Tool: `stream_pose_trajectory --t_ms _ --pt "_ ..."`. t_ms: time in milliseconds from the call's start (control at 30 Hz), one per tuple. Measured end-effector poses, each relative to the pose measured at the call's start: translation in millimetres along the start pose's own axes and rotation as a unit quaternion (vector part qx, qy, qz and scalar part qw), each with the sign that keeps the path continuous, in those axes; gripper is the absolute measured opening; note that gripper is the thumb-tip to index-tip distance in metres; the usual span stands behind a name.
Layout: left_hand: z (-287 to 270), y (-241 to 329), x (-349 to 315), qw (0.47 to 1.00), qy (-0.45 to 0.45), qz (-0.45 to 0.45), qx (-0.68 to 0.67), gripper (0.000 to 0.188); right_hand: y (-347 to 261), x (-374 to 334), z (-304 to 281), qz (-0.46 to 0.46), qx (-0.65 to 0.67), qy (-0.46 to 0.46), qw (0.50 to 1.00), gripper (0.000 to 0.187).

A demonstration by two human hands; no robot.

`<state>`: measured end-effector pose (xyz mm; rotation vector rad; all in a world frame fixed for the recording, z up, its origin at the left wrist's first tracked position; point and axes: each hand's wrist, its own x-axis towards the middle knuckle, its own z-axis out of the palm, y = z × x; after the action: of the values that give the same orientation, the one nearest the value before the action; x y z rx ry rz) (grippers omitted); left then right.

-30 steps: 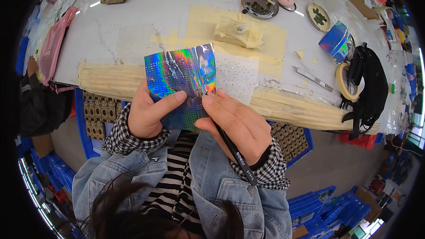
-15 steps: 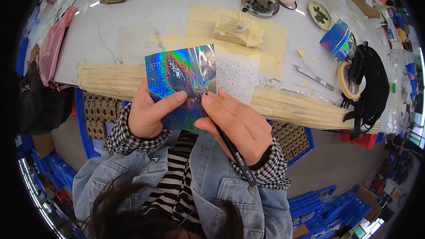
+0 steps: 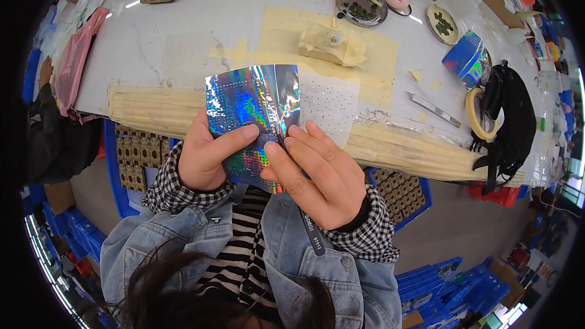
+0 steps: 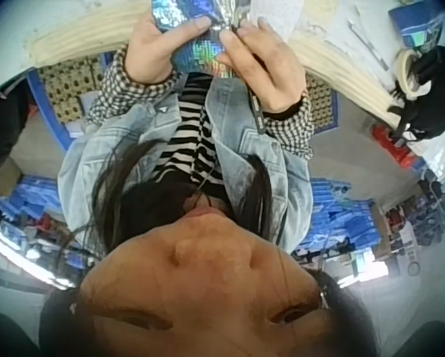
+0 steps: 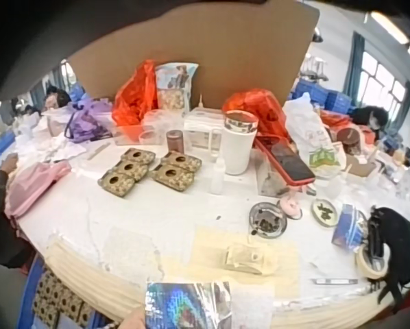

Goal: Decorating a holographic card by using tweezers to pick small items from a sheet and place them onto the card.

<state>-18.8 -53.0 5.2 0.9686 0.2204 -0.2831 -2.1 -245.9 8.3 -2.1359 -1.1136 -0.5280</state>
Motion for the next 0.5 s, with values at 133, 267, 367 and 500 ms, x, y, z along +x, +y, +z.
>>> stream_pose_trajectory --t_ms 133,267,367,500 --pt "2 1 0 1.000 0.000 -0.005 0.004 0.028 -1 -1 -2 0.011 0.008 0.001 1.000 0.035" --pt "1 2 0 1.000 0.001 -0.007 0.005 0.028 -1 -3 -3 0.021 0.031 0.001 0.999 0.036" --pt "1 3 0 1.000 0.001 -0.010 -0.001 0.028 0 -6 -3 0.028 0.047 0.007 0.998 0.038" --pt "-3 4 0 1.000 0.019 -0.025 0.000 0.029 3 -16 -12 0.050 0.035 0.000 0.998 0.040"
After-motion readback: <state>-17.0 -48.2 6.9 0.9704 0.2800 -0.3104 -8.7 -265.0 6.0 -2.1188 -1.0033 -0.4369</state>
